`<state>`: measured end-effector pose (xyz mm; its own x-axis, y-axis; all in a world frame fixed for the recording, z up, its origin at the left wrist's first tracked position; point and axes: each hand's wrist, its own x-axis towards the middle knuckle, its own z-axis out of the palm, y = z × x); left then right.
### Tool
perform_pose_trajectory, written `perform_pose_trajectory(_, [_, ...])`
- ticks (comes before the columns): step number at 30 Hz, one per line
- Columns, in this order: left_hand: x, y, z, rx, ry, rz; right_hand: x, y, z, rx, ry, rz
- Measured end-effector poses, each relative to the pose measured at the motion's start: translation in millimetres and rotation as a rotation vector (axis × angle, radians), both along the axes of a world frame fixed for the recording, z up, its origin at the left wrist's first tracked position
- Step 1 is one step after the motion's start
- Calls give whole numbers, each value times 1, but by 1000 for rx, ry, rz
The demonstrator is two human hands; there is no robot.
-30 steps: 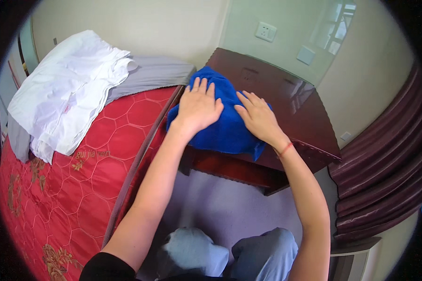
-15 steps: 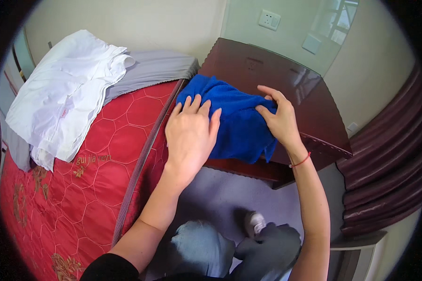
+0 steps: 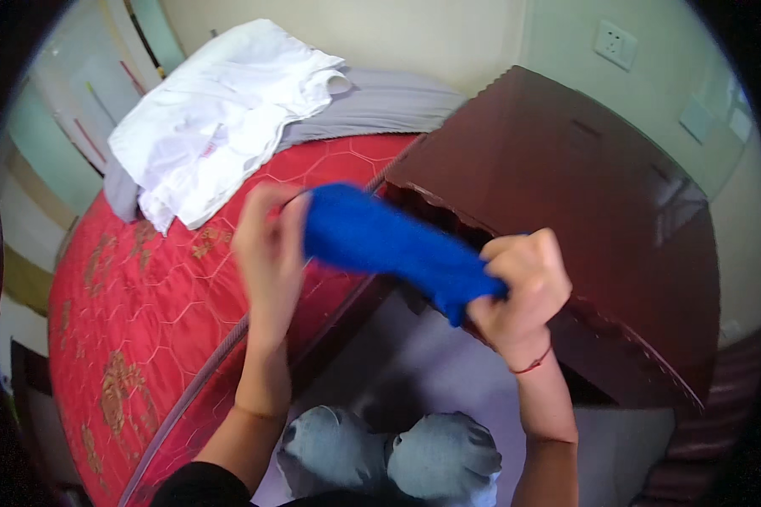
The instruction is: Cleaning the mirror, bedside table, and side of the mattress using a blue cloth.
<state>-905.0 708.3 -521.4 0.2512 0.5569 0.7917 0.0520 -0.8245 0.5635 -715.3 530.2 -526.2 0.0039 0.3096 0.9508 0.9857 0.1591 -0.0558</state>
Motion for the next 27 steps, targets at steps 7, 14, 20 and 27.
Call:
perform_pose_trajectory(7, [-114, -21, 3, 155, 153, 777, -30, 108, 6, 69, -60, 372])
perform_pose_trajectory(14, [-151, 12, -58, 95, 894, 916, -113, 210, -58, -292, 132, 444])
perform_pose_trajectory(20, [-145, 20, -85, -450, 1135, 710, -125, 218, -88, -730, -113, 320])
perform_pose_trajectory(27, [-54, 46, -83, -240, 1057, 517, -43, 243, -102, -681, -11, 60])
